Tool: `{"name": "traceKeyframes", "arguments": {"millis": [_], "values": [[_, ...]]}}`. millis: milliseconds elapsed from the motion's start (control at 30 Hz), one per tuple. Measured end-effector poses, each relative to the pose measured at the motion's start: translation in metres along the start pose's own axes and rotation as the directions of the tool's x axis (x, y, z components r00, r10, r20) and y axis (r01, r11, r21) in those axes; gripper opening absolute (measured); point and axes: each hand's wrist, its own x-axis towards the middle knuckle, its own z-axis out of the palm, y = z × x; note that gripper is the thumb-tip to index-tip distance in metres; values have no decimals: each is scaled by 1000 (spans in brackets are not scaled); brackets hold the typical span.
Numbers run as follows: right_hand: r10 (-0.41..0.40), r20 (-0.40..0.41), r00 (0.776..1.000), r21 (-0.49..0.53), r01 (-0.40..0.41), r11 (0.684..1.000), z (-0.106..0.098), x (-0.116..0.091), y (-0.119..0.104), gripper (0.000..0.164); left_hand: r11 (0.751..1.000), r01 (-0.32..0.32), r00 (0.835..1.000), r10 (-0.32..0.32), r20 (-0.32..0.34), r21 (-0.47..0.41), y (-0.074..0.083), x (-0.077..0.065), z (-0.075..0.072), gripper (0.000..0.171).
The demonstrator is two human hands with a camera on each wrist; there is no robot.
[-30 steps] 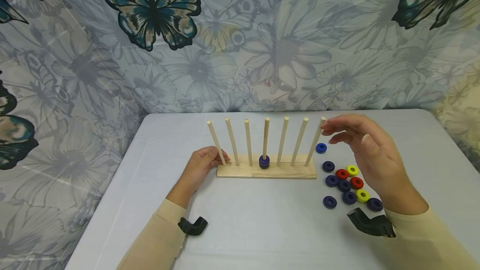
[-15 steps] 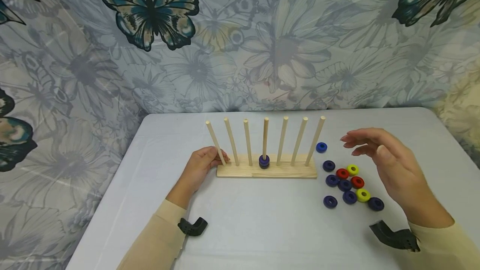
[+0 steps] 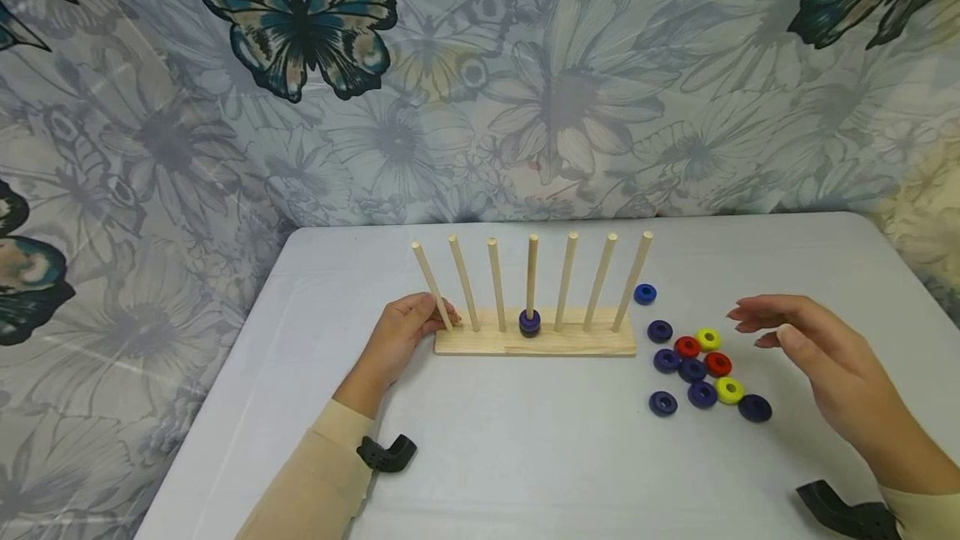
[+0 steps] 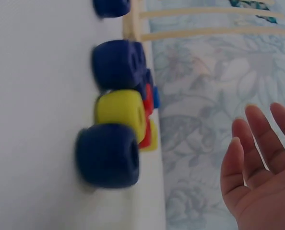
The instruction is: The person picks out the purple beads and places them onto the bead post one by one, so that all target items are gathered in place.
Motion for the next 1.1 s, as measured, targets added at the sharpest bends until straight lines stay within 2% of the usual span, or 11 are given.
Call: {"name": "traceKeyframes", "arguments": {"millis": [100, 333, 767, 1100], "values": [[43, -11, 999, -79, -43, 996, -3, -8, 6, 36, 1000, 3, 1000, -3, 1, -3, 0, 0, 1, 50], [143, -15, 990, -101, -143, 985, -6, -28, 23, 33, 1000, 2, 1000, -2, 4, -14, 0, 0, 1, 51], [232, 35, 972, -99, -228, 969, -6, -56, 46, 38, 1000, -4, 1000, 5, 5, -13, 2, -1, 1, 50], [294, 72, 953, -200, -275, 940, 3, -61, 52, 48, 1000, -5, 1000, 5, 7, 0, 2, -1, -2, 52]]}}
